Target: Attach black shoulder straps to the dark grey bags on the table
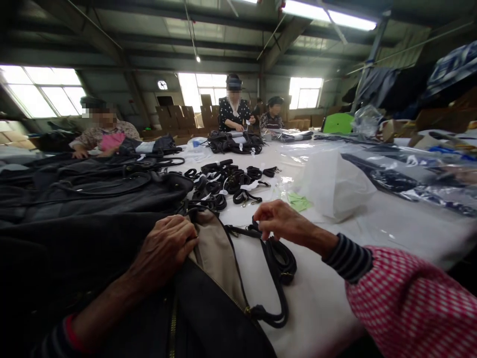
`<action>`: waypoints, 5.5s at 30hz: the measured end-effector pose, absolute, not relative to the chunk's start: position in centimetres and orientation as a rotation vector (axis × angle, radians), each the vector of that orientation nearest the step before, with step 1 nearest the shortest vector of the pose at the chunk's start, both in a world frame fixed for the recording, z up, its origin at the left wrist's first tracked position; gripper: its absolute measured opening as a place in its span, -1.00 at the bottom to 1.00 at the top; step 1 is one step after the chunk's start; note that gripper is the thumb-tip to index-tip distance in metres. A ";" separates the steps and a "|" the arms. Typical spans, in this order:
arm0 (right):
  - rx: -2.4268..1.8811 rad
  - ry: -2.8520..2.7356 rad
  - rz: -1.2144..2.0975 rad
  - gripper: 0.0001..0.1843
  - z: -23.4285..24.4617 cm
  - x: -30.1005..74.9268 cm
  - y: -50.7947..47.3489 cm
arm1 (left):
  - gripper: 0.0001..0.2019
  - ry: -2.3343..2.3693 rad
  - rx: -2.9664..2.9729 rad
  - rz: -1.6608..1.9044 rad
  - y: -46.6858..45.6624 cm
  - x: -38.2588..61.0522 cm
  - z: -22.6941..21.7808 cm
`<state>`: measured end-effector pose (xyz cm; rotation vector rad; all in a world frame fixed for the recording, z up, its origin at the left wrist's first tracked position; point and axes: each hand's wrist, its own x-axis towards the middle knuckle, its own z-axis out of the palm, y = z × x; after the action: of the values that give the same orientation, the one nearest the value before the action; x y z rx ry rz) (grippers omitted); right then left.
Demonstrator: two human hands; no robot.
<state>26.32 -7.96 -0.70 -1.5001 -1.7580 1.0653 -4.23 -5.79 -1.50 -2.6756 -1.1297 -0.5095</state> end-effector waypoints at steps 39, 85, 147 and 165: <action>-1.272 -2.517 0.253 -0.77 -3.8 27.3 -6.4 | -0.85 -1.084 -2.698 -0.444 -5.2 -4.2 -2.1; -1.339 -2.693 0.199 -0.79 -1.6 32.3 -0.7 | -0.84 -1.064 -2.730 -0.433 -5.0 -4.3 -2.2; -1.205 -2.486 0.273 -0.74 -0.6 16.9 -8.7 | -0.78 -1.904 -2.778 -0.537 -5.3 -4.3 0.0; -1.220 -2.522 0.263 -0.74 -0.5 16.7 -8.8 | -0.80 -1.875 -2.779 -0.496 -5.6 -4.1 -0.2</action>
<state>16.72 -8.77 -0.52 -1.2201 -2.5220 0.2626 -4.07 -5.56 -0.17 -2.7787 -1.8749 -0.4960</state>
